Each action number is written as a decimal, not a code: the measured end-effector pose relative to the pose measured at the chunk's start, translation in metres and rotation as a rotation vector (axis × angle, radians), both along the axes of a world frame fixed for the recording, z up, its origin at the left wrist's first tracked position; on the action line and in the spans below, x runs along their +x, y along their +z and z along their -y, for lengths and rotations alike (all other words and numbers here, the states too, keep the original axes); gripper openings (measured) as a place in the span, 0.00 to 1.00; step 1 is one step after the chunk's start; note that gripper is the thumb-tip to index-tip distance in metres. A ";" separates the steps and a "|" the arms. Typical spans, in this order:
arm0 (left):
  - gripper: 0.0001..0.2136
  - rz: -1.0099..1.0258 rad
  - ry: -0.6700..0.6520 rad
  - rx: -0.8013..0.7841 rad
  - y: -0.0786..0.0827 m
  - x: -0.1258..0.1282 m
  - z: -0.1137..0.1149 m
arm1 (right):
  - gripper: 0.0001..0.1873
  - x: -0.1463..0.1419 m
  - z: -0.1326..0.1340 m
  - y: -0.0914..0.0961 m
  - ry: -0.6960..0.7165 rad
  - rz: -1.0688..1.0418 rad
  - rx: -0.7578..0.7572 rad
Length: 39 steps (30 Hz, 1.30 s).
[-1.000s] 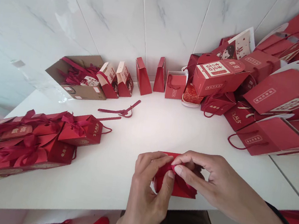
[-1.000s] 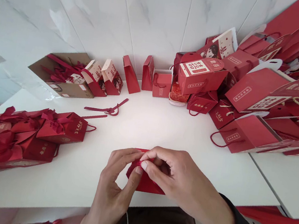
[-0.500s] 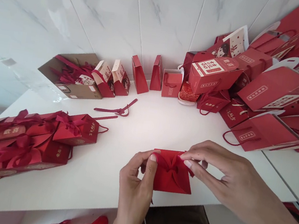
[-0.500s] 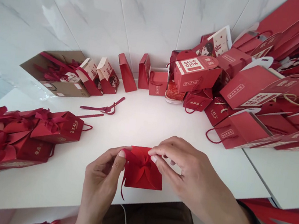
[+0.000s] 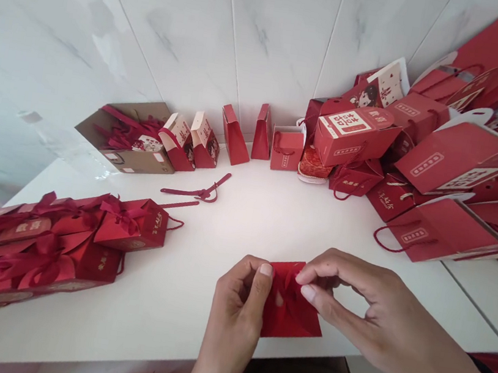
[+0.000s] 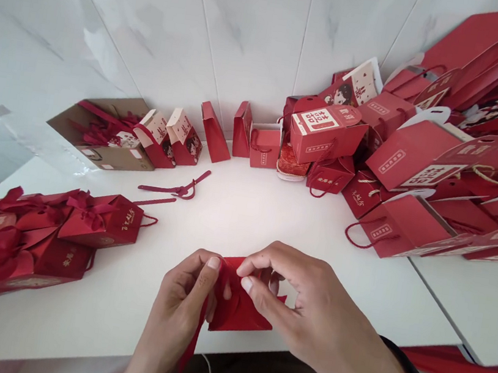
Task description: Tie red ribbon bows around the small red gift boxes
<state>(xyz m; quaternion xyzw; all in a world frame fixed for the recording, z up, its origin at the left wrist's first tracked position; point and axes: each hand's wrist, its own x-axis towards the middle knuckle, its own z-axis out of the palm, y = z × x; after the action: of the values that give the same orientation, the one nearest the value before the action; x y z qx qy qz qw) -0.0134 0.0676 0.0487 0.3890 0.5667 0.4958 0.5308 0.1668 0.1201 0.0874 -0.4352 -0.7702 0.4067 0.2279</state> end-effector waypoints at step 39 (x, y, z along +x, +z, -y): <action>0.18 -0.138 -0.259 0.025 0.007 -0.011 0.001 | 0.12 -0.012 -0.008 -0.013 0.189 -0.029 0.231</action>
<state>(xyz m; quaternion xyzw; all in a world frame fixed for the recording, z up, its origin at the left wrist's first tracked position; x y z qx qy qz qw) -0.0243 0.0670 0.0556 0.4987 0.5407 0.4021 0.5452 0.1551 0.1280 0.0748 -0.3257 -0.8461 0.3414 0.2480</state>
